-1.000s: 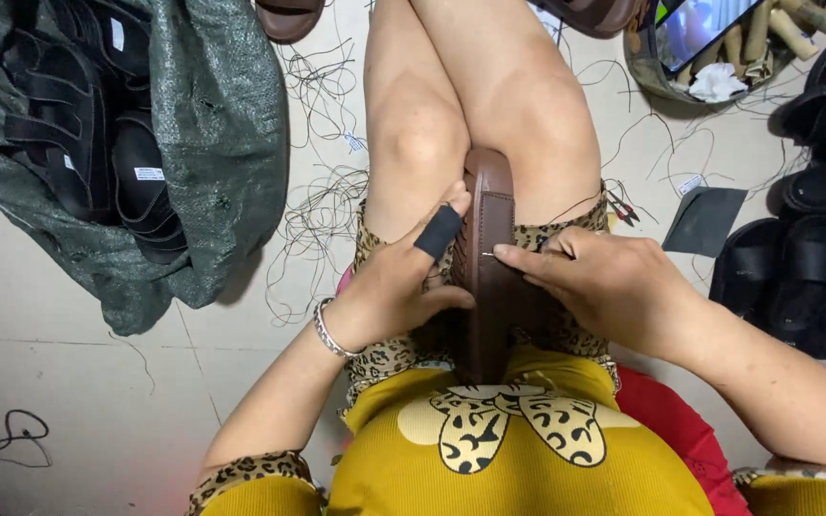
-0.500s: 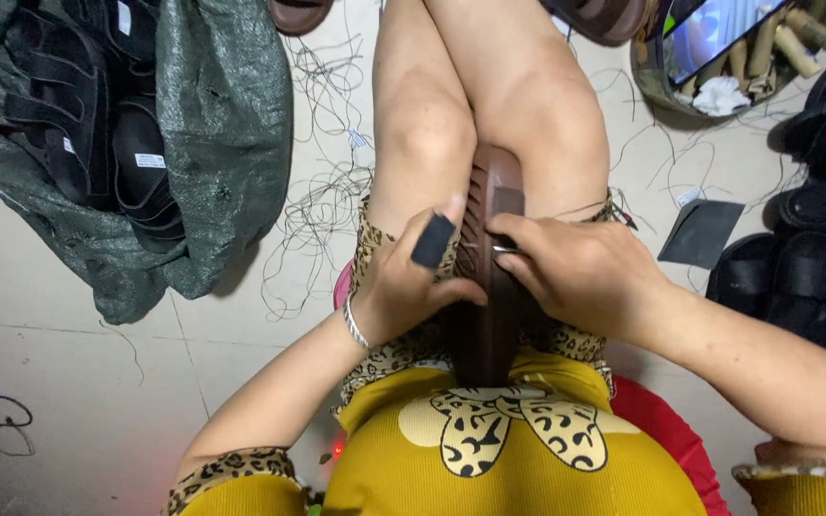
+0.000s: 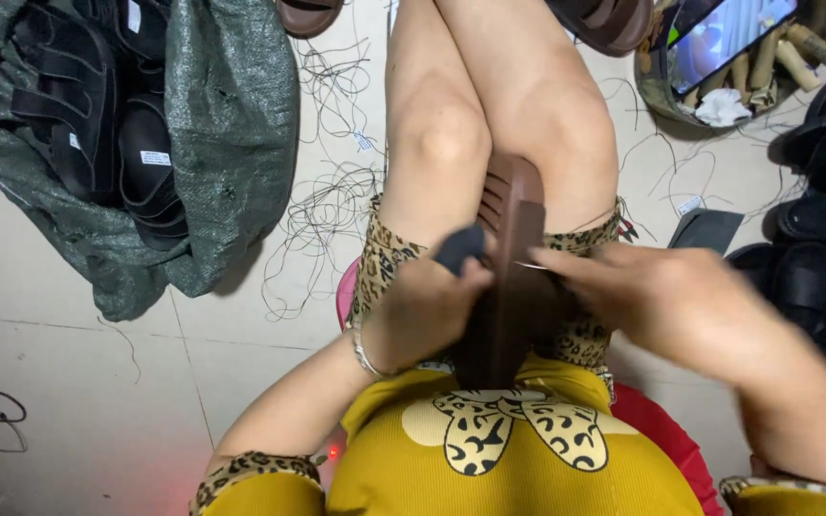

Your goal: Hand-sewing a sandal strap to the sole using a needle and thread.

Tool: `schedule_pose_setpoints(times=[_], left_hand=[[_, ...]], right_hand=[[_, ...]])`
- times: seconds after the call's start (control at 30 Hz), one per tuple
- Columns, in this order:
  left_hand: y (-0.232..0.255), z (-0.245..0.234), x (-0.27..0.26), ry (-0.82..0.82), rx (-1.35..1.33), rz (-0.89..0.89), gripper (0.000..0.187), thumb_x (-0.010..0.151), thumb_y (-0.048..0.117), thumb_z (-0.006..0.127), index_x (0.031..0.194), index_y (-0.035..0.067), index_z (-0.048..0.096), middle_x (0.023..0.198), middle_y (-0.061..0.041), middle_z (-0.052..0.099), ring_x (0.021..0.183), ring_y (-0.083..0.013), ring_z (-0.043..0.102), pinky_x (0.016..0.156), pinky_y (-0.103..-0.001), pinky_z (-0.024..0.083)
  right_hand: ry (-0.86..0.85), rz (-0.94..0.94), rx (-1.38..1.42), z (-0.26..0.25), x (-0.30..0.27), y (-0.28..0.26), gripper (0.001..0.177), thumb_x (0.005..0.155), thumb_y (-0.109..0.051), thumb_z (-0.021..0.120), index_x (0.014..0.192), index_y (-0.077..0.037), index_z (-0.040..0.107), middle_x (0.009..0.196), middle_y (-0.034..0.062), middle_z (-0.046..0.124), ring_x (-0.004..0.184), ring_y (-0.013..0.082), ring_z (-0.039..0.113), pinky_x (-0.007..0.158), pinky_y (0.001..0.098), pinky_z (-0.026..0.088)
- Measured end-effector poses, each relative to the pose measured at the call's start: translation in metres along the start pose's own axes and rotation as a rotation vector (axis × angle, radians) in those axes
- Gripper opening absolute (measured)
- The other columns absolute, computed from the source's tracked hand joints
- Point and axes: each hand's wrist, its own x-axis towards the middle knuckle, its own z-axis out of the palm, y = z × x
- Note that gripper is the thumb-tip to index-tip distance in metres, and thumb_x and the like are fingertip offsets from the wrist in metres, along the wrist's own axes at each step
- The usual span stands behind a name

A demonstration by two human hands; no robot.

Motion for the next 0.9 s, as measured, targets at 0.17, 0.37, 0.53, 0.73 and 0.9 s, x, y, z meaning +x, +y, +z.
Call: schedule_pose_setpoints(times=[0.17, 0.37, 0.53, 0.73, 0.9], left_hand=[[-0.040, -0.039, 0.032, -0.040, -0.915, -0.750, 0.035, 0.091, 0.010, 0.074, 0.124, 0.008, 0.062, 0.078, -0.004, 0.073, 0.062, -0.0203, 0.069, 0.055, -0.029, 0.056], [-0.037, -0.049, 0.034, 0.035, -1.065, -0.767, 0.037, 0.094, 0.000, 0.070, 0.130, 0.003, 0.062, 0.077, -0.004, 0.072, 0.051, -0.0084, 0.054, 0.042, -0.019, 0.043], [-0.041, -0.054, 0.031, 0.017, -1.117, -0.781, 0.033, 0.093, 0.000, 0.070, 0.126, 0.001, 0.064, 0.074, -0.005, 0.070, 0.055, -0.0065, 0.053, 0.043, -0.018, 0.044], [-0.031, -0.047, 0.028, 0.017, -1.144, -0.772, 0.031, 0.091, 0.003, 0.074, 0.122, 0.002, 0.069, 0.075, -0.005, 0.073, 0.056, -0.0055, 0.055, 0.044, -0.017, 0.045], [-0.044, -0.046, 0.020, -0.059, -1.144, -0.825, 0.031, 0.089, 0.003, 0.077, 0.120, 0.004, 0.071, 0.072, -0.003, 0.072, 0.052, -0.0036, 0.050, 0.043, -0.017, 0.043]], right_hand=[[-0.067, 0.273, 0.477, 0.023, -0.020, 0.047, 0.030, 0.089, -0.020, 0.067, 0.116, -0.016, 0.078, 0.107, 0.0121, 0.081, 0.093, 0.0365, 0.076, 0.071, 0.0480, 0.061], [0.080, -0.033, 1.209, 0.053, -0.003, 0.024, 0.011, 0.088, -0.007, 0.069, 0.079, -0.010, 0.075, 0.086, 0.0067, 0.077, 0.078, 0.0209, 0.073, 0.078, 0.0370, 0.057], [0.143, -0.097, 0.915, 0.027, -0.016, 0.018, 0.017, 0.072, 0.001, 0.073, 0.075, -0.015, 0.079, 0.087, 0.0034, 0.077, 0.072, 0.0167, 0.075, 0.063, 0.0322, 0.060], [0.267, 0.097, 0.861, 0.075, 0.006, 0.018, 0.006, 0.086, -0.015, 0.080, 0.081, -0.012, 0.079, 0.092, 0.0050, 0.076, 0.083, 0.0197, 0.074, 0.074, 0.0348, 0.060], [0.020, -0.166, 1.209, 0.058, 0.019, 0.014, 0.011, 0.091, -0.010, 0.069, 0.082, -0.008, 0.074, 0.087, 0.0103, 0.073, 0.073, 0.0187, 0.069, 0.057, 0.0294, 0.062]])
